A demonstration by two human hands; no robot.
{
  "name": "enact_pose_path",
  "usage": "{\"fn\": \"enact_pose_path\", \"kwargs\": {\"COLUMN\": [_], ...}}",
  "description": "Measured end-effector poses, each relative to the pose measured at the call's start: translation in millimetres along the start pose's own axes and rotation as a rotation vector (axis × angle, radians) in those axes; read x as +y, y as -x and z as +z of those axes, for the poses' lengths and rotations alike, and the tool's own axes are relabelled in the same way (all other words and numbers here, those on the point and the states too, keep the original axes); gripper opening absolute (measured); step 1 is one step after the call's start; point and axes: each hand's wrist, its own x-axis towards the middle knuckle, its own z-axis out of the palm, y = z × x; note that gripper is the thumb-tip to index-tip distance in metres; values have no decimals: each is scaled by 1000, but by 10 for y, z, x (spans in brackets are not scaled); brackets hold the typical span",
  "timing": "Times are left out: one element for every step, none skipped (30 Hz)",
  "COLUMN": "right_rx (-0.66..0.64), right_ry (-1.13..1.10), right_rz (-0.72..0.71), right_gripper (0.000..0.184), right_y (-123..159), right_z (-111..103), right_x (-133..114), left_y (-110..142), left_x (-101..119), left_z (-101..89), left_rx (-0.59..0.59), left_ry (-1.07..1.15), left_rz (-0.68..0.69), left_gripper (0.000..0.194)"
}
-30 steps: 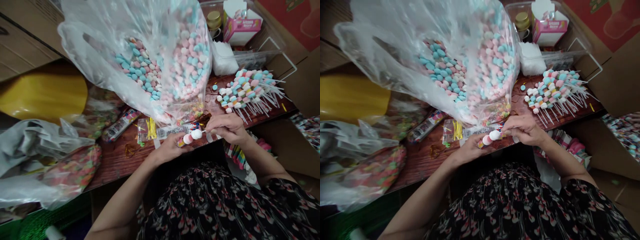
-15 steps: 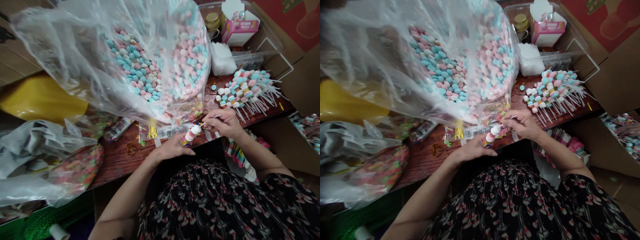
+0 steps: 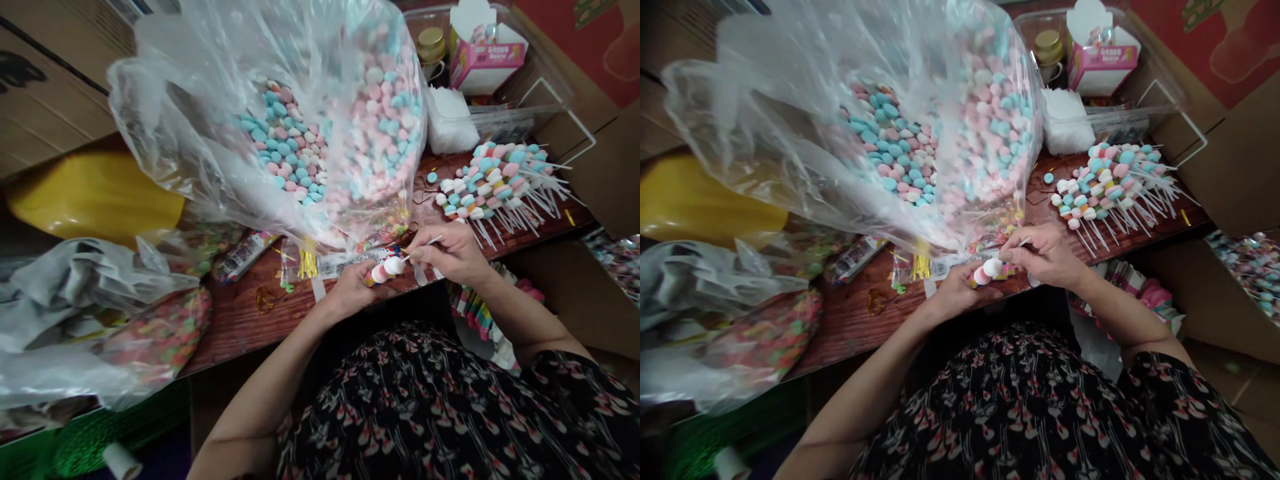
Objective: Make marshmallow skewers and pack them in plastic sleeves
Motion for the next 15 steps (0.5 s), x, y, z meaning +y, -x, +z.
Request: {"fn": "enact_pose_path", "kwargs": {"right_rx": [-6, -10, -16, -23, -32, -41, -49, -59, -83, -121, -164, -207, -243, -268, -289], "right_ry": [10, 33, 65, 96, 120, 132, 132, 121, 104, 89, 81, 88, 120, 184, 281], "right_rz": [-1, -16, -38, -63, -82, -90, -85, -72, -61, -58, -66, -87, -120, -161, -208], "right_gripper": [20, 20, 19, 17, 15, 14, 14, 13, 13, 13, 12, 11, 9, 9, 12], "right_y": [7, 15, 23, 31, 40, 48, 53, 55, 53, 47, 36, 23, 9, -4, -14], "right_z": [-4, -2, 6, 20, 38, 56, 70, 73, 63, 36, -5, -57, -114, -170, -218], "right_x": [-2, -4, -4, 0, 10, 26, 50, 78, 110, 140, 163, 178, 179, 167, 142], "left_y": [1, 2, 3, 3, 4, 5, 7, 11, 15, 21, 28, 36, 45, 54, 62], "left_x": [6, 16, 29, 44, 59, 72, 82, 87, 88, 85, 77, 68, 59, 52, 49], "left_z": [2, 6, 12, 20, 29, 36, 40, 42, 40, 34, 26, 18, 10, 4, 1], "left_rx": [3, 2, -5, -15, -28, -38, -43, -41, -34, -26, -20, -16, -15, -17, -19], "left_ry": [-29, -42, -36, -15, 14, 42, 61, 66, 59, 43, 25, 9, -2, -8, -12], "left_rz": [4, 6, 6, 6, 5, 3, -2, -8, -15, -23, -32, -42, -53, -63, -70], "left_gripper": [40, 39, 38, 38, 38, 38, 37, 37, 36, 35, 34, 32, 31, 31, 31]}}
